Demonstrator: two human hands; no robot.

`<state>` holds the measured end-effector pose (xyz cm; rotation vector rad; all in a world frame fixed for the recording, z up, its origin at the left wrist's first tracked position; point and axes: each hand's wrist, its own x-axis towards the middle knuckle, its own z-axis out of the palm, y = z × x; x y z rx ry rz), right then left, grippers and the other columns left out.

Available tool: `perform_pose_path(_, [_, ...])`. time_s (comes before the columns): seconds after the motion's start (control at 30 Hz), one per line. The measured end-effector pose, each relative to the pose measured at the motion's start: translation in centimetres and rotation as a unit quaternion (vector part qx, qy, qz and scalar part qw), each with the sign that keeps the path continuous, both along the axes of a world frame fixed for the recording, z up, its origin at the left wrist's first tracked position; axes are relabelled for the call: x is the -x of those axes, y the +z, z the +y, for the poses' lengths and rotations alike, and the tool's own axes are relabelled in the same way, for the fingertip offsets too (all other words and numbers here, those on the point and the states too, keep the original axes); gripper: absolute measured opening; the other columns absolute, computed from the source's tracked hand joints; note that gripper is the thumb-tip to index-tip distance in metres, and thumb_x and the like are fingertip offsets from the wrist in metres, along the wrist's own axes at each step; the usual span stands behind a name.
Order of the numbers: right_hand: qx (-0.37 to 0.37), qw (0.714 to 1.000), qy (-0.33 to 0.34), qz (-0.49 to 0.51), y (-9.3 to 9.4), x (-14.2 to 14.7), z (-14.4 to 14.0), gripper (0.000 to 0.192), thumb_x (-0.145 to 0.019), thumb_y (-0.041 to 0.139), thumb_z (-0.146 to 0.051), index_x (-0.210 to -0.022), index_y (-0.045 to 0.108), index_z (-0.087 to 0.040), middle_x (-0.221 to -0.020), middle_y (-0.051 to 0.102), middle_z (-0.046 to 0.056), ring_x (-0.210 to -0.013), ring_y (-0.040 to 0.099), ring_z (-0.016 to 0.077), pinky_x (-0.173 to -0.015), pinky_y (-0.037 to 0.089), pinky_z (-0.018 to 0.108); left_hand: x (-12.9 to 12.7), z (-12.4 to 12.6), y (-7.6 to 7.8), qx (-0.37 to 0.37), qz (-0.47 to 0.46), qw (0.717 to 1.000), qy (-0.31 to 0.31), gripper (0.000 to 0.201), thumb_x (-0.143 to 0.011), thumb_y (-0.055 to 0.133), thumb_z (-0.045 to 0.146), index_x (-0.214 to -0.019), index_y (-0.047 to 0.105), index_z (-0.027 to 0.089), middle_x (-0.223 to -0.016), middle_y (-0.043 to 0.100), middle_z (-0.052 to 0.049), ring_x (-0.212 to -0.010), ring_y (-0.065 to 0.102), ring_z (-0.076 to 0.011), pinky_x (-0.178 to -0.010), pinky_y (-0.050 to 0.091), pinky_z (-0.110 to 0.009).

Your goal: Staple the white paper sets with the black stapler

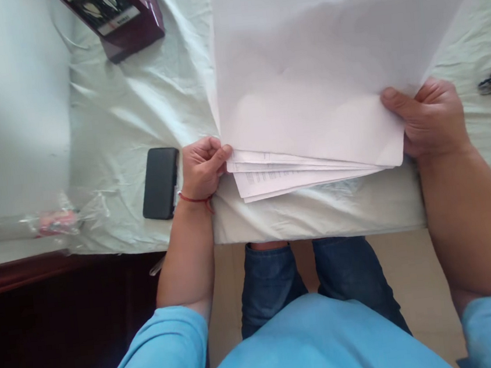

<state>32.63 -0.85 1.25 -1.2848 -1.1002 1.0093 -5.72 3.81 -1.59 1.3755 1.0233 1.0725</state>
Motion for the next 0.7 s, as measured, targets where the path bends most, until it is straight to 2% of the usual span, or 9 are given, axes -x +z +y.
perform_pose_path(0.2, [0.029,1.0,-0.012,0.003,0.5,-0.1,-0.1,0.031,-0.082,0.078,-0.038,-0.11,0.073,-0.027,-0.128,0.063,0.0,-0.112,0.067,0.0195,-0.106,0.05,0.044,-0.2,-0.2,0.3,-0.022,0.017,1.0,0.004,0.065,-0.093,0.079,0.069,-0.059,0.052,0.02,-0.046,0.043,0.006,-0.039,0.033,-0.0056,-0.038,0.022,-0.024])
perform_pose_path(0.33, [0.041,0.999,-0.002,0.006,0.5,-0.1,-0.3,0.035,-0.08,0.08,-0.041,-0.11,0.073,-0.025,-0.129,0.062,0.002,-0.115,0.065,0.0212,-0.104,0.051,0.045,-0.2,-0.2,0.2,-0.004,0.005,1.0,-0.007,0.061,-0.084,0.089,0.066,-0.064,0.054,0.02,-0.048,0.042,0.007,-0.04,0.028,-0.0045,-0.038,0.017,-0.024])
perform_pose_path(0.43, [0.042,0.999,0.014,0.014,0.3,-0.1,-0.4,0.034,-0.083,0.077,-0.041,-0.113,0.071,-0.026,-0.135,0.059,0.002,-0.116,0.065,0.0206,-0.104,0.052,0.045,-0.2,-0.2,0.2,-0.01,0.008,1.0,-0.004,0.066,-0.083,0.09,0.066,-0.061,0.049,0.02,-0.05,0.038,0.007,-0.042,0.025,-0.004,-0.04,0.014,-0.025])
perform_pose_path(0.5, [0.043,0.999,0.021,0.018,0.2,-0.2,-0.4,0.033,-0.083,0.077,-0.04,-0.112,0.071,-0.025,-0.134,0.06,0.002,-0.117,0.064,0.0198,-0.104,0.052,0.043,-0.1,-0.2,0.1,-0.026,0.017,1.0,0.003,0.068,-0.088,0.085,0.067,-0.059,0.046,0.019,-0.05,0.038,0.006,-0.043,0.028,-0.0046,-0.041,0.016,-0.025])
perform_pose_path(0.6, [0.049,0.998,0.02,0.017,0.2,-0.2,-0.3,0.034,-0.082,0.078,-0.039,-0.111,0.071,-0.023,-0.131,0.061,0.003,-0.118,0.064,0.0199,-0.104,0.052,0.042,0.1,0.0,-0.4,-0.043,0.02,0.999,0.008,0.067,-0.095,0.075,0.071,-0.06,0.051,0.019,-0.049,0.043,0.005,-0.042,0.038,-0.0065,-0.041,0.021,-0.025])
perform_pose_path(0.7, [0.029,0.999,0.004,0.016,0.3,0.0,-0.1,0.032,-0.081,0.079,-0.039,-0.108,0.071,-0.024,-0.131,0.061,0.003,-0.12,0.063,0.0213,-0.104,0.051,0.042,0.1,0.1,-0.6,-0.044,0.019,0.999,0.004,0.071,-0.096,0.066,0.08,-0.059,0.054,0.02,-0.045,0.046,0.004,-0.037,0.04,-0.0077,-0.038,0.022,-0.026])
